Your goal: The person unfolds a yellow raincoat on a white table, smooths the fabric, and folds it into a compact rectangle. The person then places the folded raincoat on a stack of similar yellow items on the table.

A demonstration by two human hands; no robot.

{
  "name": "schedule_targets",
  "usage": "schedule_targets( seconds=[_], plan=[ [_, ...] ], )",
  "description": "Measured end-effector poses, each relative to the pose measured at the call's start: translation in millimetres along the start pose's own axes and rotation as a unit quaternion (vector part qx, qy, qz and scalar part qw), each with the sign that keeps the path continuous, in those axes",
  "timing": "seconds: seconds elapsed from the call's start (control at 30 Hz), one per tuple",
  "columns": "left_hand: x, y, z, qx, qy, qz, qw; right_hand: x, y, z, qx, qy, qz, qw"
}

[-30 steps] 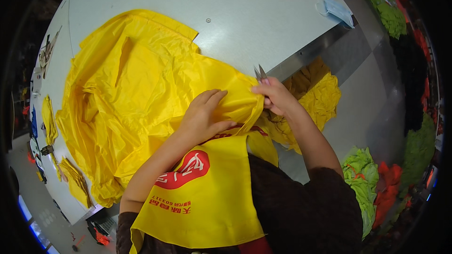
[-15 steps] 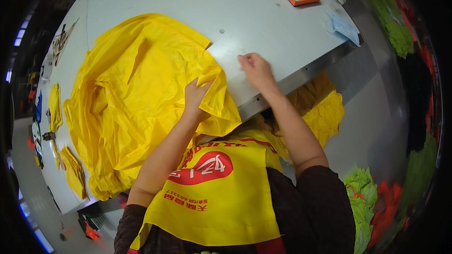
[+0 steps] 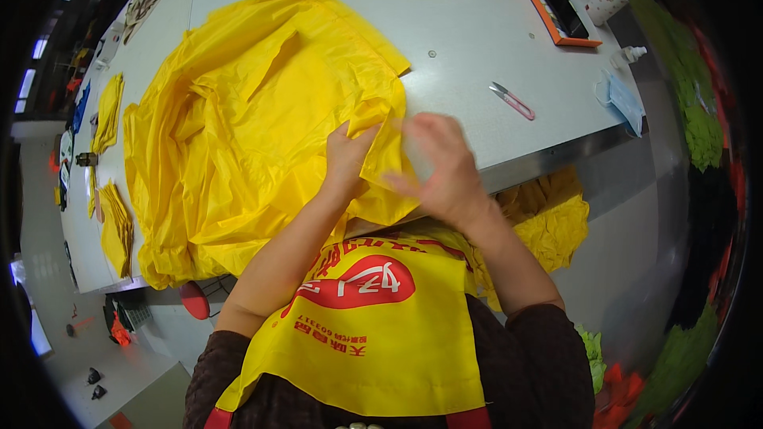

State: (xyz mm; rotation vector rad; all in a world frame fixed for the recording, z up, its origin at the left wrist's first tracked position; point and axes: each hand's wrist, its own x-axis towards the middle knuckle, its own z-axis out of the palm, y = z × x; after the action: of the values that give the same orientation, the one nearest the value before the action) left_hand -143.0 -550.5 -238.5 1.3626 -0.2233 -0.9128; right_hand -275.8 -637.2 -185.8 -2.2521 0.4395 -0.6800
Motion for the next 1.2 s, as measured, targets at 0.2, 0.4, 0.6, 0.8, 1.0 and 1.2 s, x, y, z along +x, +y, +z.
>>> schedule_targets(
  seconds=[0.2, 0.4, 0.6, 0.8, 1.0, 1.2],
  plan=[
    [-11, 14, -23, 0.058, -0.004, 0.074, 0.996, 4, 0, 28, 0.026, 0.022, -0.085, 0.996],
    [-94, 51, -137, 0.034, -0.01, -0.05, 0.998, 24, 63, 36, 0.16, -0.035, 0.189, 0.968],
    [-298, -49, -324, 0.377, 0.167, -0.258, 0.874, 43, 69, 85, 0.125, -0.168, 0.183, 0.96],
    [-470, -140, -408, 0.567, 0.144, -0.444, 0.679, 68, -6, 169, 0.083, -0.213, 0.052, 0.972],
    [-354, -89, -380, 0.549, 0.438, 0.139, 0.698, 54, -101, 315, -0.079, -0.316, -0.052, 0.944],
    [-238, -67, -367, 0.662, 0.347, 0.142, 0.649, -32, -188, 378, -0.074, -0.484, -0.117, 0.864]
  ],
)
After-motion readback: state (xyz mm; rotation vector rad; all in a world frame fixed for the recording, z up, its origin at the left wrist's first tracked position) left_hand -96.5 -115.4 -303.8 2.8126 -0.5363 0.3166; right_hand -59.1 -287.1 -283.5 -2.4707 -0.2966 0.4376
